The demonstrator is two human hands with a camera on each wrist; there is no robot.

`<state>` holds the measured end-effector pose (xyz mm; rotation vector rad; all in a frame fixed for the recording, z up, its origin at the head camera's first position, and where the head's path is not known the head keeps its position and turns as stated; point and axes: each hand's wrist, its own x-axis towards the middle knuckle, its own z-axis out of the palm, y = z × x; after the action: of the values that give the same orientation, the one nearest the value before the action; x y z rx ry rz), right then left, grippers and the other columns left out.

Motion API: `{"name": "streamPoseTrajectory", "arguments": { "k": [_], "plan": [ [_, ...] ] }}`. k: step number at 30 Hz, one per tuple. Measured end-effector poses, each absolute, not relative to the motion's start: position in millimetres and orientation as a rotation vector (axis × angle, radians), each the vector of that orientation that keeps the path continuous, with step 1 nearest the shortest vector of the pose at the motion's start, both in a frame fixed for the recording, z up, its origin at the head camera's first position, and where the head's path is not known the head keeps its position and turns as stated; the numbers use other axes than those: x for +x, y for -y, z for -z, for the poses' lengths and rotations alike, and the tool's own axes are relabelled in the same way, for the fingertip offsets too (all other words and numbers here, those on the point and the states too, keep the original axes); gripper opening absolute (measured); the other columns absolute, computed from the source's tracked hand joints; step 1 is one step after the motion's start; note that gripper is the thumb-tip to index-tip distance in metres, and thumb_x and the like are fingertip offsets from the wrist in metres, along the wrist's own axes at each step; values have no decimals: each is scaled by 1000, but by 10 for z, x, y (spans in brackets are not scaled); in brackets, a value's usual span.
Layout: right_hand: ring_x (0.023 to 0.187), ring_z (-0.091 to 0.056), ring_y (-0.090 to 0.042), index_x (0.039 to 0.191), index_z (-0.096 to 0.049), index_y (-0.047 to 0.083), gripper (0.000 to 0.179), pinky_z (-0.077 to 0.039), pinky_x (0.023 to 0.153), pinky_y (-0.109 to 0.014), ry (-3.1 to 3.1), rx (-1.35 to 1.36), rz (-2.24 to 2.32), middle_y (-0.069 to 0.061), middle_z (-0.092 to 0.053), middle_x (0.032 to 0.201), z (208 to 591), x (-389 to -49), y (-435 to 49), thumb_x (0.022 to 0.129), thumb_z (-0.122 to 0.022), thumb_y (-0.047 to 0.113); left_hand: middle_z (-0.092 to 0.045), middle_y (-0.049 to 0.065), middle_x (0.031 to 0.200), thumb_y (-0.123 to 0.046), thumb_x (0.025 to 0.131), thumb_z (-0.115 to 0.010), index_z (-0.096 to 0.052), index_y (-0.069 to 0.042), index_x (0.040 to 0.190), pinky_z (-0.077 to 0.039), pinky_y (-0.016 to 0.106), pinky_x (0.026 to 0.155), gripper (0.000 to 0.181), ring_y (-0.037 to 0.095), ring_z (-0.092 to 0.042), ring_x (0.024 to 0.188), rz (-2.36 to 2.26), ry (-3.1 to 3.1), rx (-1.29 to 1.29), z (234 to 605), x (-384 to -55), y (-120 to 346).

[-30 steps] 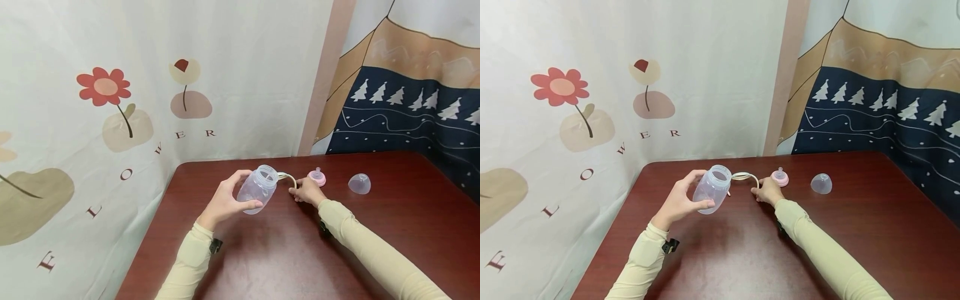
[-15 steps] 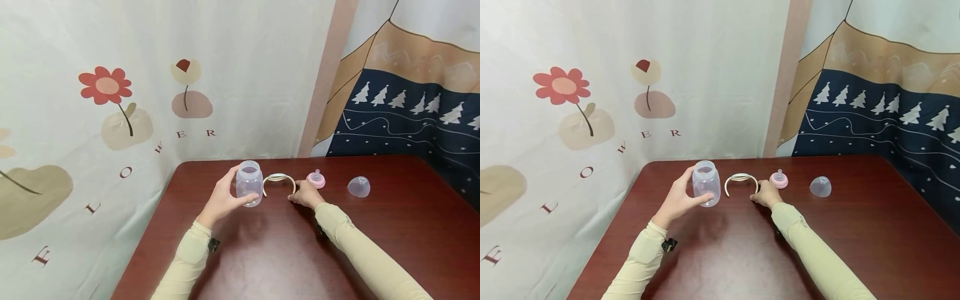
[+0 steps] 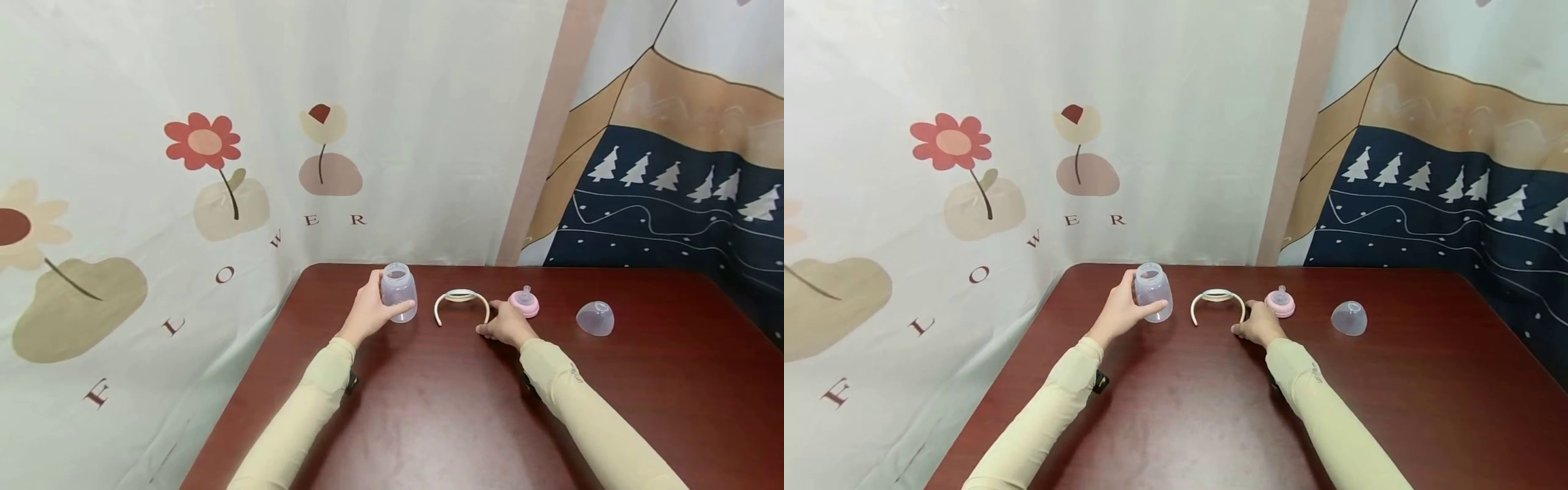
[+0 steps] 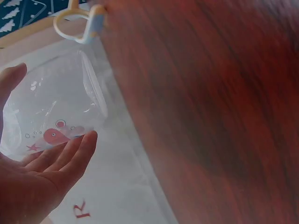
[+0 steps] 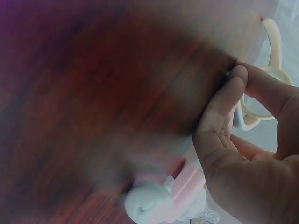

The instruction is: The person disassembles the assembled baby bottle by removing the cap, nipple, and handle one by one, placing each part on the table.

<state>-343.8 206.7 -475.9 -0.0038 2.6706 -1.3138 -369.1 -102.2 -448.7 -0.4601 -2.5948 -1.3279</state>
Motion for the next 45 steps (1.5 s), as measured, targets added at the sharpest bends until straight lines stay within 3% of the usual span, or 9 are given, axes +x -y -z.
{"name": "streamPoseTrajectory", "arguments": {
  "k": [17, 27, 33, 45],
  "plan": [
    [63, -65, -9, 148, -39, -17, 76, -55, 61, -23, -2605, 60, 1373, -10, -68, 77, 4660, -3390, -1986, 87, -81, 0, -68, 20, 130, -22, 82, -93, -46, -4, 139, -52, 52, 106, 76, 38, -67, 120, 1279, 2681, -446, 4563, -3918, 1204],
    [60, -66, -11, 147, -40, -17, 77, -55, 60, -23, -2603, 94, 1384, -13, -67, 78, 4731, -3379, -1918, 85, -83, -3, -71, 15, 126, -25, 79, -95, -47, -10, 132, -54, 50, 101, 74, 36, -69, 114, 1241, 2743, -339, 4657, -3899, 1320],
    [61, -67, -12, 147, -41, -16, 76, -56, 60, -24, -2609, 80, 1380, -14, -68, 81, 4730, -3388, -1799, 85, -83, -2, -71, 16, 124, -27, 75, -97, -46, -12, 129, -54, 55, 96, 76, 41, -69, 110, 1171, 2791, -192, 4625, -3828, 1393],
    [60, -67, -13, 146, -41, -18, 76, -56, 60, -25, -2616, 51, 1347, -13, -68, 76, 4746, -3426, -1839, 85, -83, -1, -70, 19, 123, -29, 74, -98, -44, -12, 136, -54, 55, 97, 84, 43, -68, 109, 1165, 2818, -133, 4700, -3846, 1334]
  ]
}}
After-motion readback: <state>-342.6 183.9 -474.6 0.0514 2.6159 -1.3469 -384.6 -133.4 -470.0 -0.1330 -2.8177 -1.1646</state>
